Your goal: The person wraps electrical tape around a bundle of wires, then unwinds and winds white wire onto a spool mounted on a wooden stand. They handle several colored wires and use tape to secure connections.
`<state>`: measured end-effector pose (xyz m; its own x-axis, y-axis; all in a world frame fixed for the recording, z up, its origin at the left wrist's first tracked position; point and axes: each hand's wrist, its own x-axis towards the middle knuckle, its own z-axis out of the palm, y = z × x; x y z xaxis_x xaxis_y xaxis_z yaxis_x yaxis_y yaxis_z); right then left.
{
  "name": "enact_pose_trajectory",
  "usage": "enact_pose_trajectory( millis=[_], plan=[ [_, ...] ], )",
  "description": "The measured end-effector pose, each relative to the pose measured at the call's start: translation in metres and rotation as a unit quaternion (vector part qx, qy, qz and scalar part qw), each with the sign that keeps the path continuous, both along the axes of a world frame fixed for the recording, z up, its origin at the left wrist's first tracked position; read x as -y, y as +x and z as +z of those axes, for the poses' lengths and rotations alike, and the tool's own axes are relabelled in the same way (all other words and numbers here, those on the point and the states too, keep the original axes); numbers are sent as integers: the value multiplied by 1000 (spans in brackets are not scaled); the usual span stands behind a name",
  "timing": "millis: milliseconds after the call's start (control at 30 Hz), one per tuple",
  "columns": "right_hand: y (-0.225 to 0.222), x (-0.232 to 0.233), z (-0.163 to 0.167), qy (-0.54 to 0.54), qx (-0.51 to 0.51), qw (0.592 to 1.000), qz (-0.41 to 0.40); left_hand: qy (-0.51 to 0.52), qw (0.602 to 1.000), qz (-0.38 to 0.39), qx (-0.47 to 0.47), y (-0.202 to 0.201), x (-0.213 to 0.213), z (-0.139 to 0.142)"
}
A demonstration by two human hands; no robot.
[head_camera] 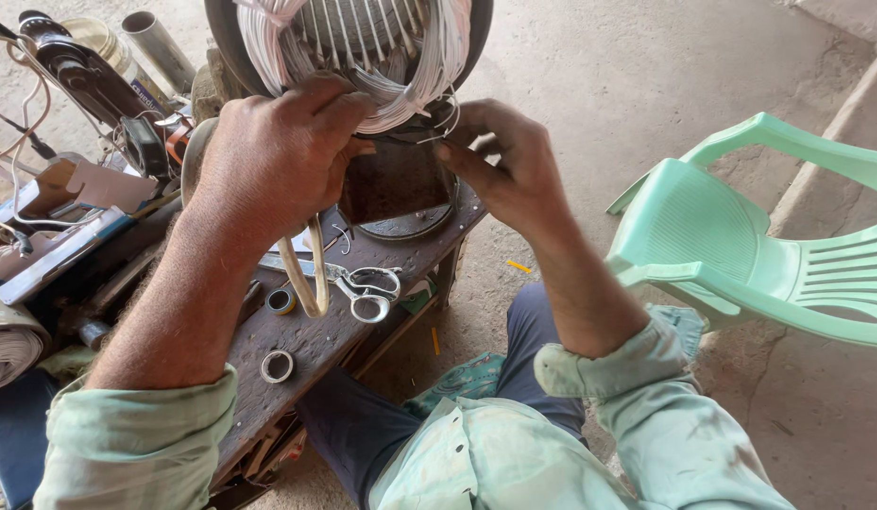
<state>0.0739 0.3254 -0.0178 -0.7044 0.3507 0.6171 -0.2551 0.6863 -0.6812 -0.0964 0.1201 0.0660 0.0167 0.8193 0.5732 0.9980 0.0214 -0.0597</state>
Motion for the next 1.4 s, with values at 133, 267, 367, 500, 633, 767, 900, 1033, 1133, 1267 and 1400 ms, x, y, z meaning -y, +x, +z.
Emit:
enact_pose_trajectory(
  millis=[133,267,367,500,633,767,900,1033,1133,1267,1400],
  plan=[
    [-3,13,3,15,-24,999,-32,-2,1000,6,4,0,0,-1],
    [-2,16,8,-21,-54,997,43,-10,1000,14,4,-1,0,-2],
    [-3,14,3,-73,-64,993,72,-9,1000,8,0,-1,-1,-2],
    [-6,19,-7,-163,-120,974,104,-8,1000,17,-8,1,-1,-1],
    [-6,22,-7,-169,-111,976,79,1,1000,5,4,3,0,0],
    [-7,19,2,-43,-146,988,-21,-6,1000,15,-8,4,-1,1],
    [-4,17,15,130,-170,971,-110,-7,1000,16,-15,4,-2,1],
    [-4,21,26,151,-147,973,-98,-3,1000,17,-16,3,-2,1],
    [-10,18,36,173,-207,947,-174,-5,1000,18,-14,3,-3,0],
    [-6,20,41,207,-131,955,-166,-4,999,27,-29,3,-3,-1],
    [-6,21,41,237,-125,946,-183,-5,999,28,-26,3,-2,-1]
  ],
)
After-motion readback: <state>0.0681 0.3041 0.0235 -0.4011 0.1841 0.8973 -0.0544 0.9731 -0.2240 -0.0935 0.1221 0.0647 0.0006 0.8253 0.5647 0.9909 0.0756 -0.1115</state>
